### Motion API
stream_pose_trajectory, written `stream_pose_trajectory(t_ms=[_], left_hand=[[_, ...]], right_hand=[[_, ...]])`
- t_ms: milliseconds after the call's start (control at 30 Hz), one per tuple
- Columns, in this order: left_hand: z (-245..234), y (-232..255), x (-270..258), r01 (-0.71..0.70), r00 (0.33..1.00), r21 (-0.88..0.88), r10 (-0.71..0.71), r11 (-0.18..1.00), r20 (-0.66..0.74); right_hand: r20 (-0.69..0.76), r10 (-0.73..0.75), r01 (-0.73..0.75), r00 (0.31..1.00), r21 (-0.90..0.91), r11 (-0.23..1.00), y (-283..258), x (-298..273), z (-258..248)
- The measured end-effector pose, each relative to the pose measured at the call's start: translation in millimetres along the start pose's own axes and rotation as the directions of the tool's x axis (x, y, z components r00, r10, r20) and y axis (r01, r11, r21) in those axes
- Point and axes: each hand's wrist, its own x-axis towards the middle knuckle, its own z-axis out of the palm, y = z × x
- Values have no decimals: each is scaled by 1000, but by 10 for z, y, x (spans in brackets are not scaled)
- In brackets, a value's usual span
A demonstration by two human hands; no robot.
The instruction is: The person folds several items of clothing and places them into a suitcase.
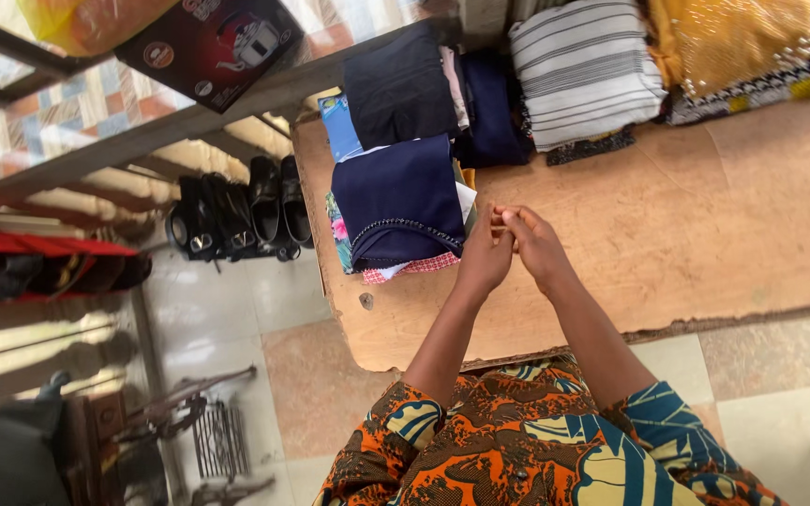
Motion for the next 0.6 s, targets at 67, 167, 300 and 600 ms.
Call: stream_pose_trajectory(t_ms=[67,167,300,600], left_hand=[[41,39,141,-42,996,-76,35,996,-85],[-22,192,332,-85,980,-241,37,967,-196],[-179,462,416,-66,957,-255,-11,965,-289],[-360,670,275,-73,917,-418,-103,906,-384]], right_hand=[[28,10,-11,1000,33,999,-140,233,-102],[77,11,-9,997,-25,1000,-379,773,-132],[110,-125,141,986,-157,977,-432,1586,26],[-133,-376,287,917,-435,854,-604,2494,762]])
